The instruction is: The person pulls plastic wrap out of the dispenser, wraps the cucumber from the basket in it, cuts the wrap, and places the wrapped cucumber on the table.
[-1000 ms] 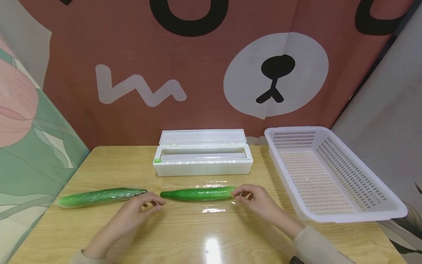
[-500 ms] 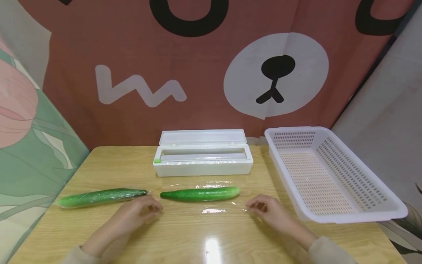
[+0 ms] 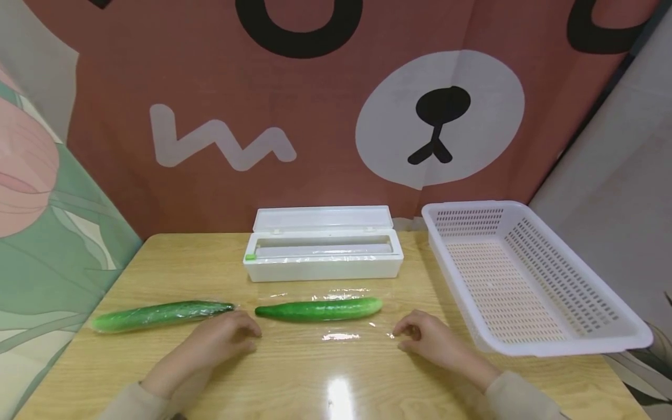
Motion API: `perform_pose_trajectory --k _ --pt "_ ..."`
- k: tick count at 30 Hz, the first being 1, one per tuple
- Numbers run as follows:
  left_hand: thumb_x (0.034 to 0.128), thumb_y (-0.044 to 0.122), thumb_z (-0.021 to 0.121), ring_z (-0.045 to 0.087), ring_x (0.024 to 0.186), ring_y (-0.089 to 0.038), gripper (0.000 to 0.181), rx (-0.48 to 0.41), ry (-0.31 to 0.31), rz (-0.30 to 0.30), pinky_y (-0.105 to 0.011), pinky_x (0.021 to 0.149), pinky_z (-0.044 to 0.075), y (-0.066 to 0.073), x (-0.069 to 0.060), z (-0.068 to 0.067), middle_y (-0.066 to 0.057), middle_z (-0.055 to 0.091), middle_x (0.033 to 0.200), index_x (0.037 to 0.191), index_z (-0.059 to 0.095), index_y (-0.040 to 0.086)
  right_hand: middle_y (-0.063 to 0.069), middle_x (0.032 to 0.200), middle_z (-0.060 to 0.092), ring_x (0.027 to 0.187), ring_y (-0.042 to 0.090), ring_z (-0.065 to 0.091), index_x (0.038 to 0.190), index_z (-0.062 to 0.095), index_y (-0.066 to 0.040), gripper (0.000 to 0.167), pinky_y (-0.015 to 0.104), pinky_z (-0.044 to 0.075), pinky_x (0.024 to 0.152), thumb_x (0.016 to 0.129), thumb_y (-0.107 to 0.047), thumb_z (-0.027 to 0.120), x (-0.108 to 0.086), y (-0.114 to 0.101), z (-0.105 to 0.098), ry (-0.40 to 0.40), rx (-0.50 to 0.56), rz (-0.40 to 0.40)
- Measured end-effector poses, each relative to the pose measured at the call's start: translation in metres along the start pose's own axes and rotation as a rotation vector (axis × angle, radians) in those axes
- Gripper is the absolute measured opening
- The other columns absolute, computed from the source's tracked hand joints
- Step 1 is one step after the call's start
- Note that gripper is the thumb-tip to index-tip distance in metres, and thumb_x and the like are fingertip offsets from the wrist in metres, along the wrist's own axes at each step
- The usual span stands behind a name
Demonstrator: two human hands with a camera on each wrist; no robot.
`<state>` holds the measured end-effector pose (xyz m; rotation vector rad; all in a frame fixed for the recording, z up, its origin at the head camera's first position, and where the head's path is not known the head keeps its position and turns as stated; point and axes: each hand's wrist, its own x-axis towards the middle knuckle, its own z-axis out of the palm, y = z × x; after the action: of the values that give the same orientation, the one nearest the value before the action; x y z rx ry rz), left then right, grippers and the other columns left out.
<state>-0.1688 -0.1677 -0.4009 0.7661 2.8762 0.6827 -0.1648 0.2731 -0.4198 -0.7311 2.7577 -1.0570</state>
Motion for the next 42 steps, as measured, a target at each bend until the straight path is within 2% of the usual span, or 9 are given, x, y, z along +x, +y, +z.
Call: perform_pose_trajectory --k 8,15,22,26,32,38,42 --pt "0.0806 0.018 0.081 0.06 0.084 -0.009 0.01 0.069 0.022 0.028 -0.034 0.073 0.053 0.002 0.005 0.001 0.015 0.064 0.085 0.083 0.074 0.024 -0.01 0.083 0.058 0.072 0.001 0.049 0.09 0.07 -0.015 0.005 0.022 0.046 0.06 0.088 -0.015 0.075 0.003 -0.002 0.001 -0.013 -0.021 0.033" --pt "0.0823 0.019 0.08 0.059 0.082 -0.007 0.011 0.062 0.017 0.011 -0.034 0.073 0.052 0.001 0.006 0.0 0.018 0.063 0.084 0.082 0.072 0.026 -0.01 0.082 0.057 0.072 0.001 0.05 0.088 0.069 -0.015 0.006 0.022 0.047 0.061 0.089 -0.011 0.073 0.004 -0.003 0.0 -0.006 -0.043 0.044" --pt "0.0846 0.02 0.078 0.061 0.083 -0.005 0.009 0.049 0.018 -0.004 -0.034 0.073 0.052 -0.003 0.005 0.001 0.019 0.064 0.084 0.084 0.071 0.026 -0.008 0.085 0.061 0.078 0.004 0.055 0.089 0.066 -0.011 0.005 0.024 0.051 0.068 0.091 -0.013 0.07 0.004 -0.005 -0.004 -0.017 -0.011 0.075" --pt "0.0861 0.021 0.077 0.061 0.081 -0.002 0.009 0.04 0.02 -0.016 -0.033 0.074 0.052 -0.004 0.005 0.0 0.021 0.063 0.083 0.085 0.071 0.027 -0.006 0.085 0.061 0.077 0.004 0.055 0.09 0.065 -0.009 0.004 0.024 0.051 0.068 0.092 -0.011 0.068 0.006 -0.006 -0.006 0.003 0.006 0.094" --pt "0.0883 0.023 0.076 0.057 0.074 0.002 0.011 0.012 0.057 -0.061 -0.028 0.067 0.05 -0.003 0.007 -0.004 0.023 0.06 0.079 0.084 0.068 0.029 0.0 0.084 0.06 0.07 0.007 0.052 0.091 0.063 -0.005 0.006 0.023 0.049 0.06 0.094 -0.009 0.066 0.01 -0.009 -0.011 0.05 0.043 0.109" --pt "0.089 0.021 0.076 0.058 0.074 -0.001 0.01 -0.037 0.12 -0.136 -0.029 0.064 0.049 0.001 0.012 -0.007 0.019 0.063 0.079 0.086 0.069 0.028 0.003 0.081 0.059 0.066 0.009 0.05 0.096 0.063 -0.004 0.005 0.024 0.045 0.052 0.096 -0.009 0.064 0.016 -0.01 -0.013 0.115 0.042 0.139" --pt "0.0892 0.018 0.075 0.059 0.074 -0.004 0.009 -0.071 0.155 -0.182 -0.031 0.065 0.05 0.004 0.018 -0.008 0.015 0.065 0.081 0.088 0.07 0.025 0.004 0.082 0.06 0.067 0.012 0.051 0.099 0.062 -0.003 0.008 0.025 0.045 0.052 0.098 -0.011 0.062 0.021 -0.011 -0.012 0.145 0.056 0.163"
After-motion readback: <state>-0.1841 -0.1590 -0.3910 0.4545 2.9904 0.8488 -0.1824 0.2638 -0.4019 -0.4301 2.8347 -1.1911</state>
